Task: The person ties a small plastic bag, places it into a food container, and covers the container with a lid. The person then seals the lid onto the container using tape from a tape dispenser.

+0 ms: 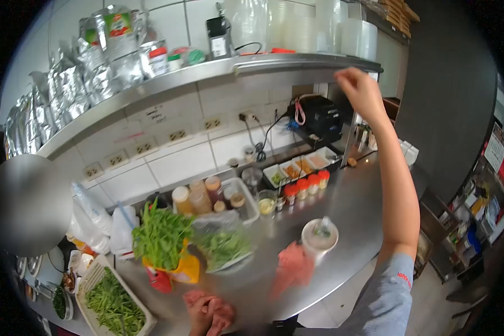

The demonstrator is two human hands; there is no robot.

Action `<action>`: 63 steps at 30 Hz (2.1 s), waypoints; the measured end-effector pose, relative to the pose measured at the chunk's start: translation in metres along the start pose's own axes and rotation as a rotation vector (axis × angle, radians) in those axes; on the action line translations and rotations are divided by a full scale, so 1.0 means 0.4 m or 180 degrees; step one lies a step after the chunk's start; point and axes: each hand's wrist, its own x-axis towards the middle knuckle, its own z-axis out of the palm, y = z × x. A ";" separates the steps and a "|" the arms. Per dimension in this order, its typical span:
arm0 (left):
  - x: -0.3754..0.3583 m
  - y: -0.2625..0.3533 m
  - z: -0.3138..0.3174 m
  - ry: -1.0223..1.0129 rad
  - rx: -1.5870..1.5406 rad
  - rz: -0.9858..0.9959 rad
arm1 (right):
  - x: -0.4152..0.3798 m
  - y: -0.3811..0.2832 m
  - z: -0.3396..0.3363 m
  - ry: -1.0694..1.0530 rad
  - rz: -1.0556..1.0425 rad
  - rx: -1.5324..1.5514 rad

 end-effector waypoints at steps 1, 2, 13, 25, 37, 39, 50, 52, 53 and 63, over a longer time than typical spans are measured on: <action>0.019 0.023 0.034 0.0025 0.0264 0.0091 | 0.072 0.049 -0.009 0.0300 0.0019 -0.0183; 0.050 0.091 0.053 0.0053 0.0268 0.0123 | 0.149 0.112 -0.006 0.0518 0.0025 -0.0268; 0.148 0.251 0.306 -0.0179 0.0533 -0.0118 | 0.673 0.420 0.190 0.0638 -0.0195 -0.0792; 0.212 0.274 0.390 -0.0453 0.0602 -0.0624 | 0.825 0.573 0.291 0.1135 -0.1305 -0.1685; 0.223 0.292 0.460 -0.0763 0.0657 0.0388 | 0.483 0.338 0.028 0.2957 -0.1406 0.2401; 0.209 0.297 0.465 -0.0758 0.0639 0.0447 | 0.352 0.317 0.002 0.2815 -0.1825 0.1325; 0.292 0.404 0.509 0.0959 -0.1565 -0.0394 | -0.667 0.199 0.239 -0.1776 0.1589 0.3111; 0.274 0.371 0.493 0.0212 -0.1497 -0.1041 | -0.726 0.153 0.239 -0.2848 0.2175 0.3106; 0.268 0.356 0.486 0.0201 -0.1484 -0.1064 | -0.745 0.172 0.254 -0.2857 0.2200 0.3115; 0.174 0.249 0.415 0.0750 -0.1218 -0.1468 | -0.830 0.238 0.354 -0.2314 0.0229 -0.0407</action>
